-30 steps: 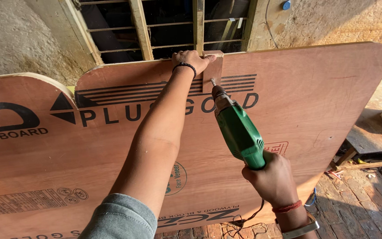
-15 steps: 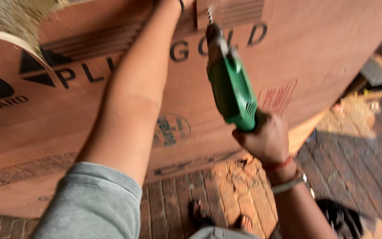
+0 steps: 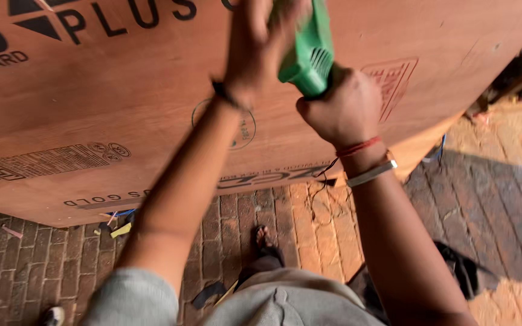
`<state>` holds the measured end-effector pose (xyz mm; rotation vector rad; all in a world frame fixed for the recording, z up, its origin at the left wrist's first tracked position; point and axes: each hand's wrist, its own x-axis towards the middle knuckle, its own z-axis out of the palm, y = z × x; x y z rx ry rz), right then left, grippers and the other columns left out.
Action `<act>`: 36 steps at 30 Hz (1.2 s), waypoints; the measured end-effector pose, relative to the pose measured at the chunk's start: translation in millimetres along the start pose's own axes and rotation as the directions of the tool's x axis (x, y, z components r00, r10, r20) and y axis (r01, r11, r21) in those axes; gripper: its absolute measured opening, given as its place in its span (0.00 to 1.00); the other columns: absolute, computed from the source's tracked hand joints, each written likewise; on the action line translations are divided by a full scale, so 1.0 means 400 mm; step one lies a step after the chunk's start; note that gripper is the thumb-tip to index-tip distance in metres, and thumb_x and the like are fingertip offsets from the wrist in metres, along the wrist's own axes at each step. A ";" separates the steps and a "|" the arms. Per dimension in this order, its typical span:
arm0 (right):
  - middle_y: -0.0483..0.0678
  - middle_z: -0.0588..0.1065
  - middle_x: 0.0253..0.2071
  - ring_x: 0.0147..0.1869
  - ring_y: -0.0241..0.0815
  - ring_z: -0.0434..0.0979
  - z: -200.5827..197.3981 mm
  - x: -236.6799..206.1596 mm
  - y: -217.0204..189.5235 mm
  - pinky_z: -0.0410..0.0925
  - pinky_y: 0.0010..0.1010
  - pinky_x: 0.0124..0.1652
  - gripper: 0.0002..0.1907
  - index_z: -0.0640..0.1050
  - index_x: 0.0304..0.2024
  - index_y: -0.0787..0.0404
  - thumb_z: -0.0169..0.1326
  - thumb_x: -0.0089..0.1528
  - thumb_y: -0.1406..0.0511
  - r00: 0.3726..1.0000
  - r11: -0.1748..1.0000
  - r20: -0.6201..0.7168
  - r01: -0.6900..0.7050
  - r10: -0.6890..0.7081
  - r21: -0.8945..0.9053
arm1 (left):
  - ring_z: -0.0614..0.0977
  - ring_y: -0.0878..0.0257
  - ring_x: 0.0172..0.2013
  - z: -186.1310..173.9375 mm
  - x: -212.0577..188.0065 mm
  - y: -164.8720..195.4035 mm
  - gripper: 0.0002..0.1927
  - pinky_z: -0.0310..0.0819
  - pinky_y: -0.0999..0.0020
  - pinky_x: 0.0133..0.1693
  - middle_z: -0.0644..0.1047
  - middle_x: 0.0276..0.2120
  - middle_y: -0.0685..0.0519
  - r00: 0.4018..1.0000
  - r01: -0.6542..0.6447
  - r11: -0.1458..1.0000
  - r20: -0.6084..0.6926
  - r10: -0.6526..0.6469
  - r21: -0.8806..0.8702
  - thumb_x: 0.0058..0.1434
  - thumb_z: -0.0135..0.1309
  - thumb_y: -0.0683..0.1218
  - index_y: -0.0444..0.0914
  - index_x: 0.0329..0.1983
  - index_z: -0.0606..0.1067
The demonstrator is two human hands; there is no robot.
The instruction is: The person positions small wooden blocks against a large plywood panel and uses a power drill to drill holes and drive fasteners through the blocks into the panel. They first handle a blue cable near the panel, hold each block in place while drilling, then fit the drilled blocks together by hand at the workbench.
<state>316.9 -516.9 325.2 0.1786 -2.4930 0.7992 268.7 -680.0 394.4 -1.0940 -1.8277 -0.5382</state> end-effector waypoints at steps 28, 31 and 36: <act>0.59 0.82 0.38 0.46 0.59 0.83 -0.241 0.208 -0.150 0.74 0.45 0.46 0.21 0.85 0.34 0.60 0.57 0.51 0.51 0.928 0.987 0.344 -0.105 0.141 -0.123 | 0.85 0.56 0.29 0.035 0.179 0.055 0.09 0.79 0.64 0.31 0.84 0.30 0.54 0.676 0.658 0.751 -0.401 -0.618 -0.049 0.58 0.52 0.41 0.46 0.30 0.82; 0.59 0.82 0.38 0.46 0.58 0.83 -0.244 0.209 -0.137 0.75 0.44 0.47 0.22 0.85 0.35 0.61 0.57 0.51 0.50 0.928 0.984 0.340 -0.106 0.150 -0.142 | 0.85 0.55 0.28 0.051 0.183 0.064 0.10 0.79 0.62 0.30 0.83 0.28 0.54 0.608 0.746 0.665 -0.371 -0.702 -0.034 0.59 0.53 0.42 0.48 0.29 0.83; 0.59 0.81 0.38 0.46 0.60 0.82 -0.245 0.206 -0.099 0.74 0.47 0.47 0.22 0.85 0.35 0.59 0.58 0.51 0.50 0.946 0.991 0.298 -0.117 0.130 -0.062 | 0.85 0.54 0.28 0.084 0.199 0.080 0.09 0.78 0.61 0.29 0.82 0.28 0.51 0.643 0.738 0.674 -0.332 -0.690 0.029 0.58 0.54 0.43 0.48 0.28 0.83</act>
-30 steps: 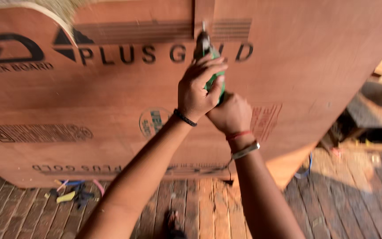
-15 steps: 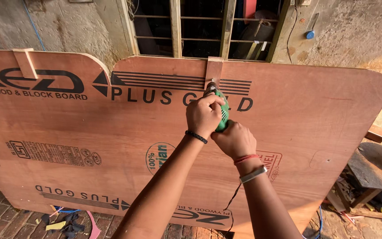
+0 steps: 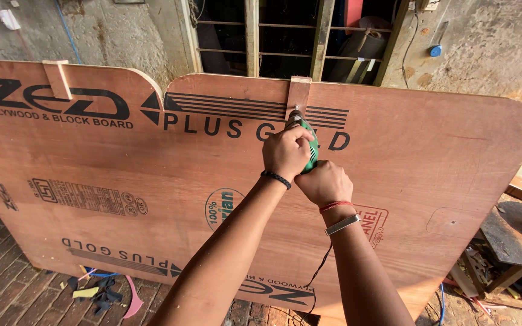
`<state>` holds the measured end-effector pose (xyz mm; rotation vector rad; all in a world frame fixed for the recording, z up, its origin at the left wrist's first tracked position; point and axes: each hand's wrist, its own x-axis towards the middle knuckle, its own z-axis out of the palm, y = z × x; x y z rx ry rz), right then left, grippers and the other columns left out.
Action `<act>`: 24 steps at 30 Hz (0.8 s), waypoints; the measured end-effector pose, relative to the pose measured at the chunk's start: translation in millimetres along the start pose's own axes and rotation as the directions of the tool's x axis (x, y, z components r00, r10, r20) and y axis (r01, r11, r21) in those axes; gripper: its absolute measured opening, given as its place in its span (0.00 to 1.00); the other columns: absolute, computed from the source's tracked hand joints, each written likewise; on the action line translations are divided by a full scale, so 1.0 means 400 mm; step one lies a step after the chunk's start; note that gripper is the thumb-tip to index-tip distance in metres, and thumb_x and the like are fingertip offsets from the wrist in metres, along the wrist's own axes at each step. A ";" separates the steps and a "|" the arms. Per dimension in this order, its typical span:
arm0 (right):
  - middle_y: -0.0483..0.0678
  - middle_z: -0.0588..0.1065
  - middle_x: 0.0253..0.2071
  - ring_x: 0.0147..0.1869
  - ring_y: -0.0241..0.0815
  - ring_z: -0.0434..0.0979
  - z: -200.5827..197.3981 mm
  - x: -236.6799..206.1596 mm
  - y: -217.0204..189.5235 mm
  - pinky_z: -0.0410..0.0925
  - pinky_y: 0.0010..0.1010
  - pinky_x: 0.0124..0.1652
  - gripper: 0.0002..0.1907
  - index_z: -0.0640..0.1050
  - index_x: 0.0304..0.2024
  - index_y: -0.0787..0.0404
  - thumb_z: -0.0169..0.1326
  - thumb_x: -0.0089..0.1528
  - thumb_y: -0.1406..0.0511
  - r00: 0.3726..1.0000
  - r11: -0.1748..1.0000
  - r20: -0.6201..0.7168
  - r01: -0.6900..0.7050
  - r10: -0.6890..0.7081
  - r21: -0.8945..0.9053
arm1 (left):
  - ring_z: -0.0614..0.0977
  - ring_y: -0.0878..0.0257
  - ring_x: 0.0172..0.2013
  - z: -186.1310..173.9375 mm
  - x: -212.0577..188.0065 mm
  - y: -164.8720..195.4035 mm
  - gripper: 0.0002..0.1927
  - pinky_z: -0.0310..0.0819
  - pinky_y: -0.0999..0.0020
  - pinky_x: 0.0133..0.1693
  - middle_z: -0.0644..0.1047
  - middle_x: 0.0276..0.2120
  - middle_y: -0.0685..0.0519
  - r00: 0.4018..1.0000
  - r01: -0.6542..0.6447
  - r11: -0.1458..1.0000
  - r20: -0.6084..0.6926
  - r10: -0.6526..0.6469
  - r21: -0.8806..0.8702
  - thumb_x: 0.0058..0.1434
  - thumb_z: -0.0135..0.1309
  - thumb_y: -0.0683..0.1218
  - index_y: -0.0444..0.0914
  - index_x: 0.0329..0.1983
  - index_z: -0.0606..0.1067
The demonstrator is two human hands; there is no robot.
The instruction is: The person positions small wooden blocks against a large plywood panel and uses a power drill to drill holes and drive fasteners through the blocks into the panel. They first handle a blue cable near the panel, hold each block in place while drilling, then fit the drilled blocks together by hand at the workbench.
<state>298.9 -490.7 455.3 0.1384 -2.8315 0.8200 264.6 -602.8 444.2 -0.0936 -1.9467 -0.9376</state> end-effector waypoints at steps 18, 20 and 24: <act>0.60 0.82 0.38 0.46 0.60 0.82 0.012 -0.002 0.019 0.74 0.47 0.47 0.20 0.85 0.34 0.60 0.58 0.50 0.52 1.000 0.999 0.019 -0.008 0.007 0.035 | 0.85 0.54 0.28 -0.004 -0.011 0.008 0.10 0.78 0.60 0.29 0.83 0.29 0.54 0.997 -0.071 0.997 0.000 0.072 -0.026 0.57 0.51 0.41 0.48 0.28 0.81; 0.61 0.81 0.38 0.46 0.61 0.82 0.015 0.002 0.019 0.74 0.47 0.47 0.21 0.84 0.34 0.61 0.59 0.51 0.51 1.000 1.000 0.008 -0.006 0.006 0.022 | 0.84 0.54 0.28 -0.005 -0.008 0.005 0.09 0.78 0.60 0.29 0.83 0.28 0.53 0.998 -0.058 0.998 0.006 0.058 -0.010 0.57 0.51 0.41 0.48 0.28 0.81; 0.60 0.81 0.37 0.45 0.61 0.82 0.022 0.006 0.022 0.74 0.48 0.46 0.21 0.85 0.34 0.60 0.59 0.51 0.51 1.000 0.999 -0.006 -0.003 0.003 0.039 | 0.84 0.53 0.27 -0.004 -0.004 0.001 0.10 0.77 0.59 0.28 0.83 0.29 0.53 0.998 -0.065 0.998 0.019 0.065 0.000 0.56 0.51 0.41 0.48 0.27 0.81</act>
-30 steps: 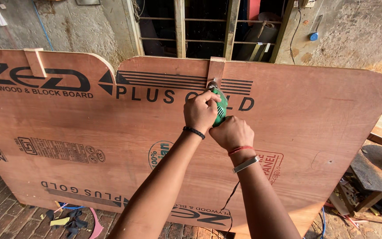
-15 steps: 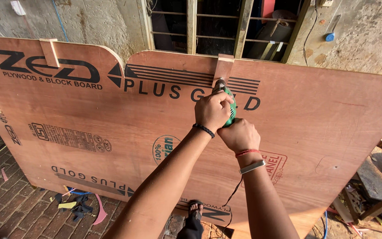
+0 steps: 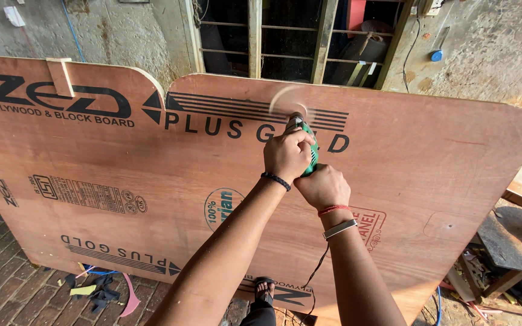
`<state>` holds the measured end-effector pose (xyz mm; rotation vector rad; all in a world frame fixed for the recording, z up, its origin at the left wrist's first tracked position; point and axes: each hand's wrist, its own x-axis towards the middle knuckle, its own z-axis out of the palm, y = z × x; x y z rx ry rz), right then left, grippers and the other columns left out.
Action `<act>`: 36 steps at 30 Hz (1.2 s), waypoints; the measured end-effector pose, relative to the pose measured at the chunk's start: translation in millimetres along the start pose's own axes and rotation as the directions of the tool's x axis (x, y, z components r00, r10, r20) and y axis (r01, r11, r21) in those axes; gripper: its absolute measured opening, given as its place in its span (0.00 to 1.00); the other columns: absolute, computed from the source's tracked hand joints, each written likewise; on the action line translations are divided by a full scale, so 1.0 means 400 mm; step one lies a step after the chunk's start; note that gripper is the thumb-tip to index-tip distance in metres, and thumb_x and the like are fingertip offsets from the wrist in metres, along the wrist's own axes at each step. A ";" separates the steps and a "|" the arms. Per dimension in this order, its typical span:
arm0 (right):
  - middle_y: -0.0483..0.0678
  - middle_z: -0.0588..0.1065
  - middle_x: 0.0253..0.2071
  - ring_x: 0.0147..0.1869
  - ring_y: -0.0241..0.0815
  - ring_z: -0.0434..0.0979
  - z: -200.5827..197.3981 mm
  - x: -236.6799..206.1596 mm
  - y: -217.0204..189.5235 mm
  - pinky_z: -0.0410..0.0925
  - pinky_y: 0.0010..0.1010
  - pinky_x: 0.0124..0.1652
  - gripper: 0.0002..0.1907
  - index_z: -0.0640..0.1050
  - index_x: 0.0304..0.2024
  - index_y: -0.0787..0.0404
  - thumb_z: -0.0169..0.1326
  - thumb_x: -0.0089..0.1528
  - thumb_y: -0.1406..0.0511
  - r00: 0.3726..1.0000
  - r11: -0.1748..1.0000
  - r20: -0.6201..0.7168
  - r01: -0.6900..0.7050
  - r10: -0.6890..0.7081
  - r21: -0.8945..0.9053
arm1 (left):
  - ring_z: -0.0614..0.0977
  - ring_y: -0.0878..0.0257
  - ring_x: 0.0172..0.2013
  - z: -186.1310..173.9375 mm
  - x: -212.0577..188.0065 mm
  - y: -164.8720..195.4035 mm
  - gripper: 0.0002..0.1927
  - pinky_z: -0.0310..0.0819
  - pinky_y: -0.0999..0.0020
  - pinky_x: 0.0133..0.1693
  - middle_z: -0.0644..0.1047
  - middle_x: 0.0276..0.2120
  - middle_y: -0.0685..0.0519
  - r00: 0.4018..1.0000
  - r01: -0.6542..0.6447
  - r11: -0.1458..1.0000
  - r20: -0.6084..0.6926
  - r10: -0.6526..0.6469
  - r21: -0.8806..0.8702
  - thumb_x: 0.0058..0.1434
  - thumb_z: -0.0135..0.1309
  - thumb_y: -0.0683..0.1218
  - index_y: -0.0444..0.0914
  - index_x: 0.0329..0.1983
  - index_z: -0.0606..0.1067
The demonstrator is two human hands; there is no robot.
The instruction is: The person positions small wooden blocks against a large plywood panel and uses a power drill to drill holes and drive fasteners through the blocks into the panel. They first handle a blue cable near the panel, hold each block in place while drilling, then fit the drilled blocks together by hand at the workbench.
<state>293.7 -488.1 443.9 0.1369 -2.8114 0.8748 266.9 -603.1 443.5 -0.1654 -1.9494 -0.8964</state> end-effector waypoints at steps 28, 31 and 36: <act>0.58 0.82 0.37 0.44 0.59 0.83 -0.017 -0.007 -0.009 0.74 0.45 0.45 0.20 0.85 0.33 0.58 0.58 0.52 0.50 1.000 0.999 0.011 0.012 -0.011 -0.048 | 0.85 0.56 0.27 0.001 -0.011 0.007 0.12 0.78 0.64 0.29 0.83 0.29 0.52 0.999 -0.024 0.998 -0.041 0.022 -0.057 0.57 0.50 0.39 0.47 0.29 0.82; 0.58 0.82 0.37 0.44 0.59 0.83 -0.018 -0.008 -0.008 0.74 0.45 0.46 0.20 0.85 0.34 0.59 0.58 0.51 0.51 1.000 0.999 0.007 0.023 -0.023 -0.043 | 0.84 0.55 0.27 0.003 -0.009 0.008 0.10 0.77 0.63 0.29 0.83 0.28 0.51 1.000 0.006 1.000 -0.013 -0.006 -0.008 0.58 0.53 0.41 0.47 0.29 0.83; 0.59 0.82 0.38 0.45 0.59 0.83 -0.016 -0.008 -0.015 0.74 0.45 0.46 0.22 0.85 0.35 0.59 0.58 0.51 0.50 0.999 0.999 0.037 -0.002 0.003 -0.047 | 0.85 0.56 0.28 -0.003 -0.014 -0.005 0.11 0.78 0.64 0.30 0.83 0.30 0.52 0.999 -0.014 0.998 -0.037 0.012 -0.062 0.58 0.50 0.40 0.47 0.29 0.82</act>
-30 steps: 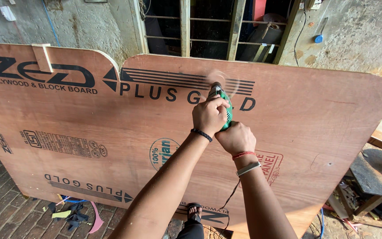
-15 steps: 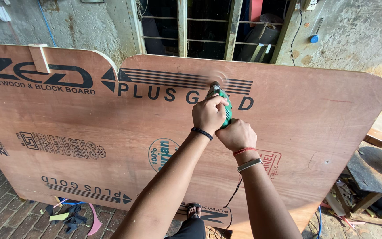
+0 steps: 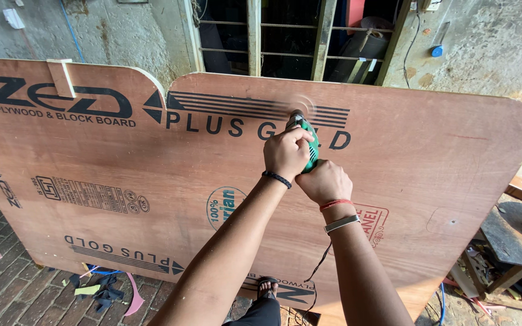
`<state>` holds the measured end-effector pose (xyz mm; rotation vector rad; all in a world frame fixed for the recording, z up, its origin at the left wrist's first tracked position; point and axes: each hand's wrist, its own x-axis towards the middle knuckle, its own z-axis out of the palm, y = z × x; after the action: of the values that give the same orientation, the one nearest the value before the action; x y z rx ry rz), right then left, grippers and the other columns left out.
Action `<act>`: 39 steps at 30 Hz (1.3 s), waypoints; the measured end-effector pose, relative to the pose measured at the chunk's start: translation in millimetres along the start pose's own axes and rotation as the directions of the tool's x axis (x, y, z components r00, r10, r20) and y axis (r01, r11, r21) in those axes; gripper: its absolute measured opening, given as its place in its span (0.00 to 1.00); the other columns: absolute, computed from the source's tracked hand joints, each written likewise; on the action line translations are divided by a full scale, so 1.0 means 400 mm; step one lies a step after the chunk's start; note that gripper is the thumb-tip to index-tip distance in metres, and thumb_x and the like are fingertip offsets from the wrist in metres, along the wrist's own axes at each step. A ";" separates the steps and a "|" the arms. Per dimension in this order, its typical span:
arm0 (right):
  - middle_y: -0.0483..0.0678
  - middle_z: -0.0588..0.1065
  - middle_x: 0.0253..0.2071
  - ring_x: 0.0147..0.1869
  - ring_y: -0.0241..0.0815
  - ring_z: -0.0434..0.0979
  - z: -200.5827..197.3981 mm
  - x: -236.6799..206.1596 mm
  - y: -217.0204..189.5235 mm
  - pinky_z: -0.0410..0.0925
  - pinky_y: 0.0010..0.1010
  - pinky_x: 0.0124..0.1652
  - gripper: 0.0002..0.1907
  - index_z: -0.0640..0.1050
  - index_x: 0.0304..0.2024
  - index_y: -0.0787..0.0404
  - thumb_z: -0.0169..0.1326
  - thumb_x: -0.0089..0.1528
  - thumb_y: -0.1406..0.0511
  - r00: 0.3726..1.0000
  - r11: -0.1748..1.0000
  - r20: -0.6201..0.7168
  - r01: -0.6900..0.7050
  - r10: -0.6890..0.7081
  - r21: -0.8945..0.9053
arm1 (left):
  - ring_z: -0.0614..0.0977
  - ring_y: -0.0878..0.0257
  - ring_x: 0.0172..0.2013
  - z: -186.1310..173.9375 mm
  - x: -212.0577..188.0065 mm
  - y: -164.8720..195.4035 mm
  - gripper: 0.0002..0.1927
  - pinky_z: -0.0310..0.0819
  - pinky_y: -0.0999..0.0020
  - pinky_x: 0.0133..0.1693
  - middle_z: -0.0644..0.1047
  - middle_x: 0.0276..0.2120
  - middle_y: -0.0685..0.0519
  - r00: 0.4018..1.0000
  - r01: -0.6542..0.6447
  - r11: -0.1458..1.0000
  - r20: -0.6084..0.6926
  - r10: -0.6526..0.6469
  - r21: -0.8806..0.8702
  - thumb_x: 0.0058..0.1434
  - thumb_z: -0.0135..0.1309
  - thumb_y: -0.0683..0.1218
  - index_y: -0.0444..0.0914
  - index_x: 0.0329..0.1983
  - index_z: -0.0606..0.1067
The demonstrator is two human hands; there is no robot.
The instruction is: The person positions small wooden blocks against a large plywood panel and uses a power drill to drill holes and drive fasteners through the blocks into the panel. They first handle a blue cable near the panel, hold each block in place while drilling, then fit the drilled blocks together by hand at the workbench.
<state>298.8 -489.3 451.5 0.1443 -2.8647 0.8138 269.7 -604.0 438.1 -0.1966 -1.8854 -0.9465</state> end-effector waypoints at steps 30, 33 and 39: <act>0.66 0.79 0.33 0.43 0.66 0.81 0.160 0.027 0.089 0.74 0.49 0.43 0.15 0.83 0.32 0.65 0.59 0.54 0.58 0.990 0.988 -0.140 0.048 -0.027 0.146 | 0.87 0.56 0.46 -0.026 -0.020 -0.007 0.05 0.79 0.61 0.34 0.82 0.32 0.56 0.973 -0.225 0.974 0.038 0.226 -0.021 0.53 0.55 0.41 0.46 0.28 0.78; 0.65 0.79 0.31 0.40 0.66 0.80 0.184 0.018 0.094 0.73 0.50 0.39 0.16 0.81 0.34 0.66 0.60 0.53 0.59 0.989 0.986 -0.145 0.031 -0.007 0.167 | 0.86 0.55 0.48 -0.050 -0.021 -0.009 0.05 0.80 0.61 0.39 0.83 0.34 0.56 0.966 -0.239 0.970 0.095 0.242 -0.046 0.53 0.55 0.41 0.45 0.30 0.78; 0.60 0.78 0.24 0.31 0.59 0.82 0.191 -0.011 0.079 0.72 0.44 0.35 0.16 0.78 0.30 0.67 0.62 0.43 0.63 0.986 0.950 -0.106 -0.094 0.131 0.299 | 0.86 0.62 0.38 -0.072 -0.022 -0.149 0.10 0.82 0.67 0.43 0.84 0.37 0.50 0.980 0.077 0.838 0.196 0.036 -0.539 0.67 0.54 0.45 0.39 0.49 0.79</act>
<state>289.1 -502.8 370.4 -0.0361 -2.6397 1.2223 264.2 -662.2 405.9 -0.6350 -1.7484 -1.5168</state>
